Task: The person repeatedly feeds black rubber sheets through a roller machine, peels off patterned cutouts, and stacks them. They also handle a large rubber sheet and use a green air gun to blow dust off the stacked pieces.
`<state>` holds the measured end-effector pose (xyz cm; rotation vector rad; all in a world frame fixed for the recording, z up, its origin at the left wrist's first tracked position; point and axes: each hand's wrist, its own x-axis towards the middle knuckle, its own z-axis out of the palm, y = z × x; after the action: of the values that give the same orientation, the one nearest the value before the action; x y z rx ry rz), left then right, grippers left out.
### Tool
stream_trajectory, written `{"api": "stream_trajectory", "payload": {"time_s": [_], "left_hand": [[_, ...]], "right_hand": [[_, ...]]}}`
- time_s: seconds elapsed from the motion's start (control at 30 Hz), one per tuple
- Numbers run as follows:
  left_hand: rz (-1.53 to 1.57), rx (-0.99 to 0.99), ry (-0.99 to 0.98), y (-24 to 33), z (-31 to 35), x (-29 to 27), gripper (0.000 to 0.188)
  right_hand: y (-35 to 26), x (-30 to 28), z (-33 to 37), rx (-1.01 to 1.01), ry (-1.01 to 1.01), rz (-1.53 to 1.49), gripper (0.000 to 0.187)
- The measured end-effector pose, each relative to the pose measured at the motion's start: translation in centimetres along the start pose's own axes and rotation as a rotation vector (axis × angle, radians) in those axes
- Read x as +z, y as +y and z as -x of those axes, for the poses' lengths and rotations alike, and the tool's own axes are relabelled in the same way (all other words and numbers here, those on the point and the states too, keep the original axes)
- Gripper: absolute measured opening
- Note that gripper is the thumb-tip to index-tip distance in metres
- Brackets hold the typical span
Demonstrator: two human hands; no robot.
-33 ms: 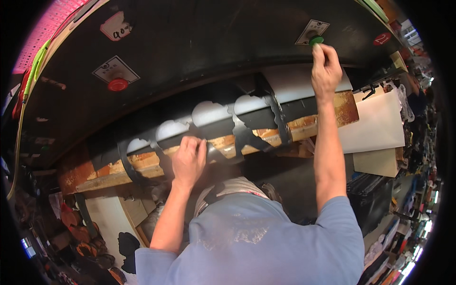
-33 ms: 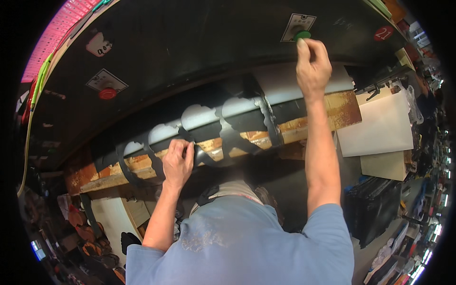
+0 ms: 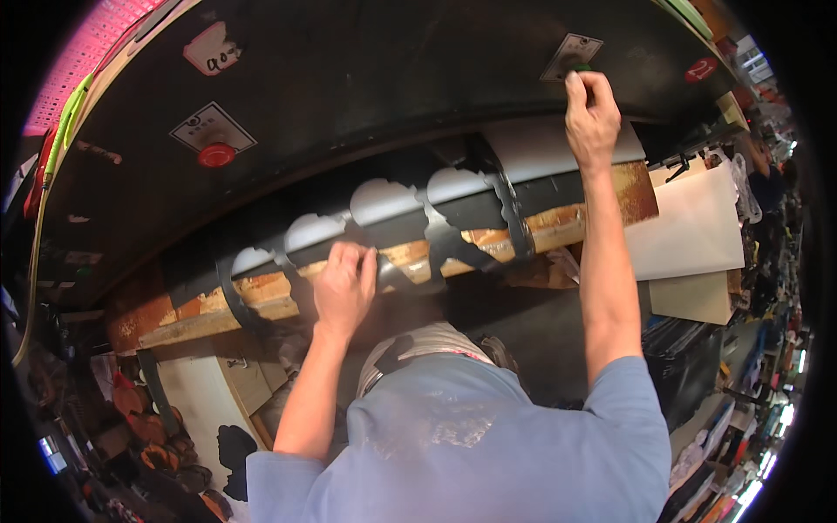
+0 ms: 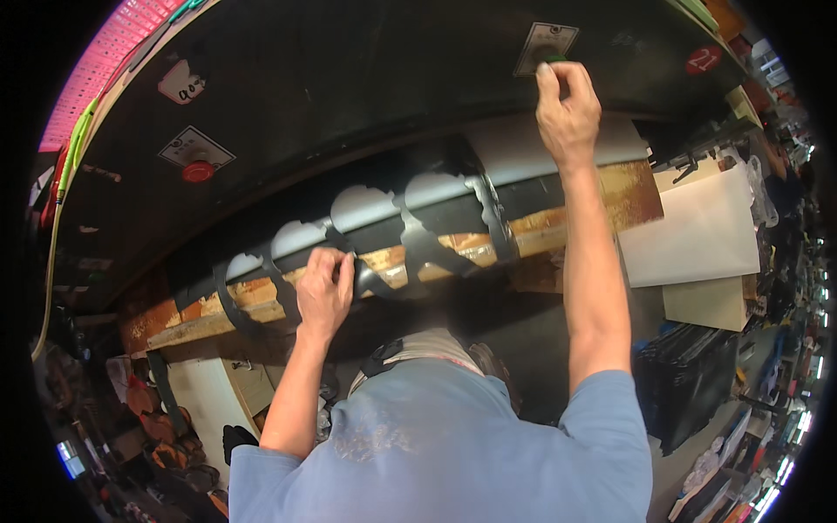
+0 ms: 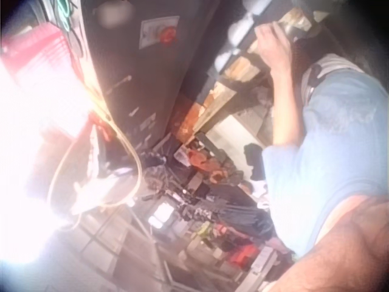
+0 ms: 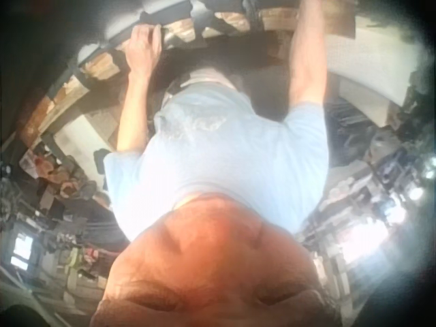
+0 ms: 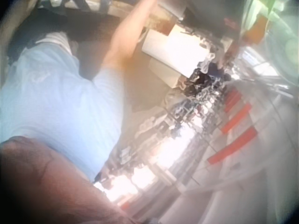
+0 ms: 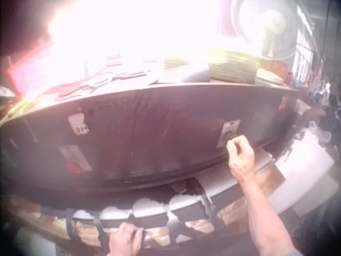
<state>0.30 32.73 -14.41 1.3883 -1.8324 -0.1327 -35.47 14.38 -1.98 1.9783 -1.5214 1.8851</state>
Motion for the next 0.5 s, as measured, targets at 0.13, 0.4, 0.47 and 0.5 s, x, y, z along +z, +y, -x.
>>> {"api": "stream_trajectory", "payload": {"time_s": [0.13,0.4,0.47,0.5], "left_hand": [[-0.021,-0.018,0.009,0.9,-3.8,0.6,0.012],[-0.068,-0.028,0.069,2.2,-7.5,0.6,0.017],[-0.066,-0.033,0.071,1.6,-7.8,0.6,0.018],[-0.066,-0.042,0.069,1.4,-7.8,0.6,0.018]], "right_hand": [[0.7,-5.0,-1.2,0.035,-0.164,0.034,0.020],[1.2,-3.8,8.7,0.166,-0.192,0.106,0.021],[1.7,-2.6,10.0,0.158,-0.329,0.172,0.026],[1.8,-2.1,10.2,0.185,-0.316,0.206,0.026]]}}
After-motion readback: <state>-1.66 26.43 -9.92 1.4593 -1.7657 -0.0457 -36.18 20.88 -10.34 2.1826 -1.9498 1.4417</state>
